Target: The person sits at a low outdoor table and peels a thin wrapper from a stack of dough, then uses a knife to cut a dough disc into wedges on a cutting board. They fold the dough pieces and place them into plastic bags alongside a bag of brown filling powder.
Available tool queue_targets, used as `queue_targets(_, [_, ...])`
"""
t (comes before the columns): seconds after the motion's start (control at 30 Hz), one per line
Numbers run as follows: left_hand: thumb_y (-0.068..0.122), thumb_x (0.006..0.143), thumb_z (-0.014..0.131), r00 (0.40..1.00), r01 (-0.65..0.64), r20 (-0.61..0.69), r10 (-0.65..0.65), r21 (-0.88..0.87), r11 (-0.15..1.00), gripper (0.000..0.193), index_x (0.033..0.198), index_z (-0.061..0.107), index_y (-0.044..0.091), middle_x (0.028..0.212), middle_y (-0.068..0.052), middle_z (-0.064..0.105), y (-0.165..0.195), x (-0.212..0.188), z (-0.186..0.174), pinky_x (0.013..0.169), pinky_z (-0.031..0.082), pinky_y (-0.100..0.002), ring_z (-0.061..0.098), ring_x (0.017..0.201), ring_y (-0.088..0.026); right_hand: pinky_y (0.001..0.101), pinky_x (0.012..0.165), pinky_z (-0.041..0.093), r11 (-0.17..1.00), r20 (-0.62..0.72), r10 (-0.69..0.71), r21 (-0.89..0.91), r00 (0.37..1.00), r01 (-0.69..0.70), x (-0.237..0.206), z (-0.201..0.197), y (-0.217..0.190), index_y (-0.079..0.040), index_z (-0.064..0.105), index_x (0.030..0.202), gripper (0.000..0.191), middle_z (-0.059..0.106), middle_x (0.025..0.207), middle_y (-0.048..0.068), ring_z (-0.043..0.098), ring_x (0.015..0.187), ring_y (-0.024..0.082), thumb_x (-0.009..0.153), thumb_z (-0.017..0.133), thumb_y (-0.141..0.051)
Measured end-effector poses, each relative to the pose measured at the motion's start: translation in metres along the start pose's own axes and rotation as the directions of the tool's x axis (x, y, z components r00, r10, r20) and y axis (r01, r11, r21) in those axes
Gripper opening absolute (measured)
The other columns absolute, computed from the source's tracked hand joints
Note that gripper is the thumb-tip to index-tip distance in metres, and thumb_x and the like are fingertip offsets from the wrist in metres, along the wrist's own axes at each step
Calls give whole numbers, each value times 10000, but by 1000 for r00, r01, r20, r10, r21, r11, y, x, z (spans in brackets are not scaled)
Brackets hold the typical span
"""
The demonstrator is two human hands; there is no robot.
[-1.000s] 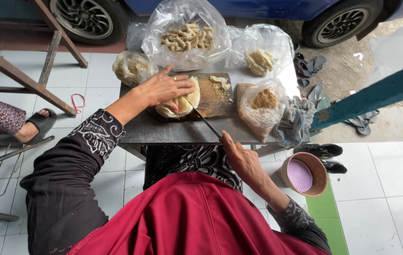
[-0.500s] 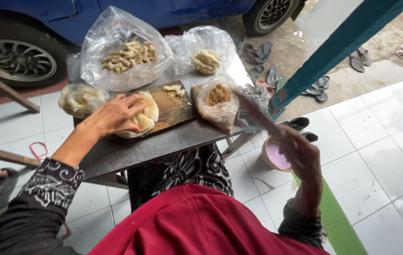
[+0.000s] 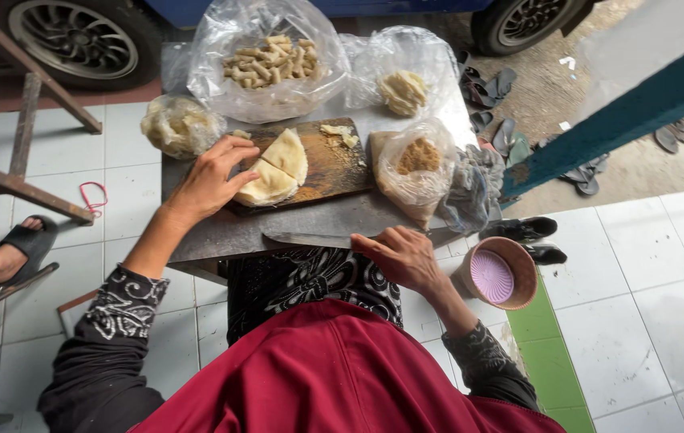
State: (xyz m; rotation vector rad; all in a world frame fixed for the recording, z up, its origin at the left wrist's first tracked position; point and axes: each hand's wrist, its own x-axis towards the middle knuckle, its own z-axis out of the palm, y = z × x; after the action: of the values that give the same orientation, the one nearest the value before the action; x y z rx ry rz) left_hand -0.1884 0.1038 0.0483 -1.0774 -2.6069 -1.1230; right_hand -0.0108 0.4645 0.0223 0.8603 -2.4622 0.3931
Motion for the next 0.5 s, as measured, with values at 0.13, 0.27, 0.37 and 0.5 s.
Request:
queue_targets(0.13, [429,888,785,970,241,-33,-240,211,947,621,1185,669,-104,1361,-275,543,-17,-8,16,1032,370,-551,550,1215,-425,313,598,457,996,52,-84,-3,995,85,32,28,4,-302,521,1507,606,582,884,-19,538,723,160,948,741,-218])
queue_targets(0.27, [447,934,752,933,357,-39,-358,219,908,576,1112,712,-99,1430,-293,496,-19,-14,39,1081,297,-643,562,1192,-427,360,700,482,996,45,-87,30,995,85,54,40,4,-293,515,1498,630,584,989,14,565,856,213,908,715,-198])
queue_targets(0.37, [376,910,786,920,391,-129,-370,228,892,464,1047,725,-63,1336,-236,574,-11,-23,44,1048,400,-565,610,1170,-372,382,811,487,998,35,-67,12,997,66,60,41,-2,-298,514,1496,682,598,1065,20,585,965,226,859,684,-125])
queue_targets(0.5, [238,783,875,890,433,-188,-414,69,899,445,1006,637,-64,1186,-234,600,2,-19,52,898,525,-457,643,1036,-364,389,880,479,999,106,-15,-29,994,18,57,34,-10,-275,531,1504,715,616,1066,11,575,981,228,842,664,-41])
